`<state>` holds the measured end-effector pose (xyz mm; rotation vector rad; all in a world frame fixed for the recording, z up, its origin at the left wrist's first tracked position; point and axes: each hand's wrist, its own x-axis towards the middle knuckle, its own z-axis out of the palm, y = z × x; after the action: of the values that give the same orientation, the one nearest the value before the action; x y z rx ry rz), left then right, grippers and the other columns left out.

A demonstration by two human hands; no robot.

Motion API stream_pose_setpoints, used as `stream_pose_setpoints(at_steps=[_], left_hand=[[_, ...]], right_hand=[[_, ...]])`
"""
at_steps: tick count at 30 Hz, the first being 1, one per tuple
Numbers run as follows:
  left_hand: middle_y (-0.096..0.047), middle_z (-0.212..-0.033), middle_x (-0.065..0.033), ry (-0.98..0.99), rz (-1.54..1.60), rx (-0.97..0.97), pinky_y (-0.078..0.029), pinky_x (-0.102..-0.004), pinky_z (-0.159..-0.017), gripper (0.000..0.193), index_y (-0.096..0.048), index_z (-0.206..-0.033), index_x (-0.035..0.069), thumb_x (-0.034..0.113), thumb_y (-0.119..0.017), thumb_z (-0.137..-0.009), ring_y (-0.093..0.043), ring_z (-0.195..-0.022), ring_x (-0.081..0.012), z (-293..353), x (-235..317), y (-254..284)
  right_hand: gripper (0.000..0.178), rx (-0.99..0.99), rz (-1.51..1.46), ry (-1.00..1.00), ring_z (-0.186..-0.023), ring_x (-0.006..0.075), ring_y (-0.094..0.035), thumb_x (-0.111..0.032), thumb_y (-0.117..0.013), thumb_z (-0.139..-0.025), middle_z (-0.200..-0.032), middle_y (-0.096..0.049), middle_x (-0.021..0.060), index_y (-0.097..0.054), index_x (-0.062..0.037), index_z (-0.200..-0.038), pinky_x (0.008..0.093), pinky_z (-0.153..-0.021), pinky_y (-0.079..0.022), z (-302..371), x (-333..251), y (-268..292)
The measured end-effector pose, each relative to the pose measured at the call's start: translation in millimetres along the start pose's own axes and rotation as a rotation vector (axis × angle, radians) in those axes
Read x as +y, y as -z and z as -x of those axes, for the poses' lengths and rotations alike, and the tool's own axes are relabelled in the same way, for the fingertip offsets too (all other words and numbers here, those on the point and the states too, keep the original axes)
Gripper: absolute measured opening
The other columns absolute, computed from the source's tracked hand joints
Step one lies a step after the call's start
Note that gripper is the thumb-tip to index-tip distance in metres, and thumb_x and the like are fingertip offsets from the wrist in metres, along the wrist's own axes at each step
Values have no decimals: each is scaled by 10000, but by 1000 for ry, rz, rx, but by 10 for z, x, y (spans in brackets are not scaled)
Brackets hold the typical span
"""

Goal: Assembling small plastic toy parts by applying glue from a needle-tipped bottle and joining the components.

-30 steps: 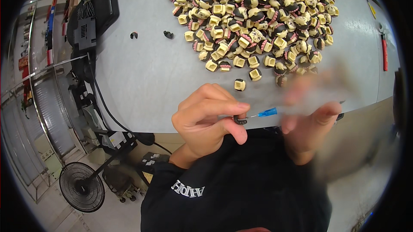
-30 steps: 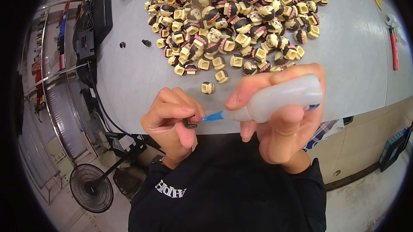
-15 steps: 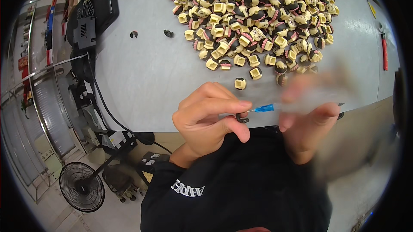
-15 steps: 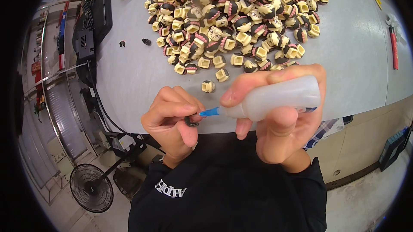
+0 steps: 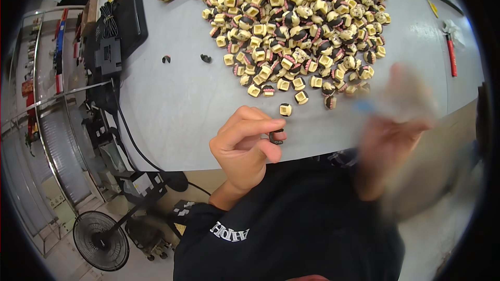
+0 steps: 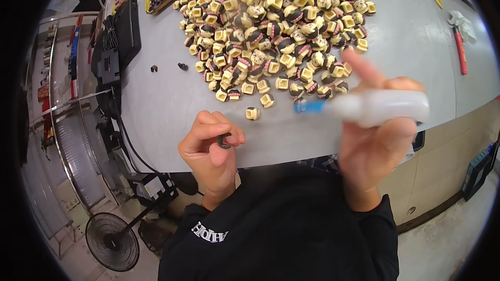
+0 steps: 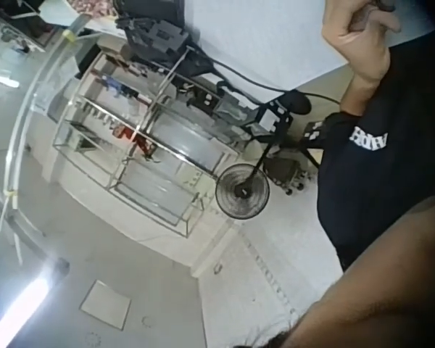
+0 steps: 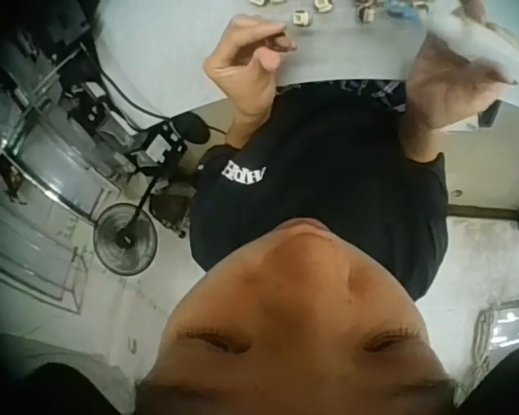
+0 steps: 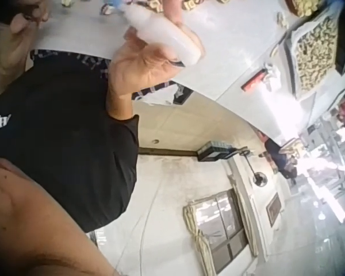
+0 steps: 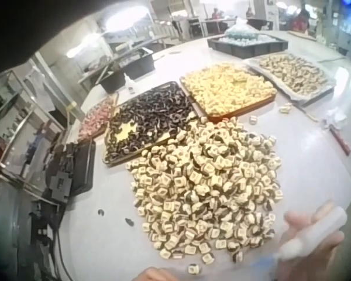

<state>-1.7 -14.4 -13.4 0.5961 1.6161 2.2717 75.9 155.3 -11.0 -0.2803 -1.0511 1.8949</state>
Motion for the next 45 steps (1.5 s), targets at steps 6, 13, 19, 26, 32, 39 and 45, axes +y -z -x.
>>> stream_pose_setpoints(at_steps=[6,13,19,26,32,39,45], left_hand=[[-548,-795,-77,40,57,46,-501,-256,-600,339,-644,-908,-39,221,-748,-716,-552,-667,-145,3,1,1],[-536,-798,-74,54,23,84,-502,-267,-610,354,-638,-916,-46,254,-729,-753,-540,-669,-144,35,3,42],[-522,-789,-65,22,45,74,-485,-268,-611,344,-638,-922,-46,247,-723,-761,-542,-673,-150,28,-6,76],[-521,-786,-59,9,39,60,-468,-266,-625,335,-637,-929,-48,230,-721,-762,-542,-692,-149,26,-12,34],[-531,-799,-63,15,62,63,-461,-259,-635,323,-636,-933,-47,220,-715,-769,-539,-706,-150,30,-10,-8],[-484,-772,-39,34,-76,90,-411,-262,-602,391,-621,-915,-25,315,-722,-750,-472,-690,-140,45,43,22],[-554,-812,-72,-99,-77,-65,-444,-248,-627,234,-650,-912,-12,13,-726,-692,-526,-711,-153,-51,31,-5]], right_hand=[[286,2,509,249,-982,213,-578,-61,-579,-853,-1073,-569,211,-440,-1,-1095,265,-789,-484,-224,-381,408],[363,-36,967,127,-971,130,-535,17,-592,-813,-1101,-594,130,-474,-31,-1153,256,-826,-432,-444,-409,680],[259,-67,919,157,-943,156,-563,-13,-604,-817,-1066,-602,113,-518,0,-1060,274,-809,-453,-721,-709,684],[139,-386,1515,638,-864,202,-549,-52,-599,-820,-974,-610,60,-603,-43,-959,324,-774,-438,-1862,-470,755],[195,-701,1934,546,-889,220,-571,-52,-607,-804,-882,-614,95,-601,-39,-999,325,-785,-454,-2289,-315,880],[191,-264,1083,416,-911,148,-595,-86,-540,-879,-994,-638,88,-600,-29,-1051,272,-822,-464,-1819,-698,535],[205,-364,567,370,-804,194,-588,-46,-591,-825,-1000,-573,193,-563,10,-1020,288,-779,-501,-453,-1001,282]])
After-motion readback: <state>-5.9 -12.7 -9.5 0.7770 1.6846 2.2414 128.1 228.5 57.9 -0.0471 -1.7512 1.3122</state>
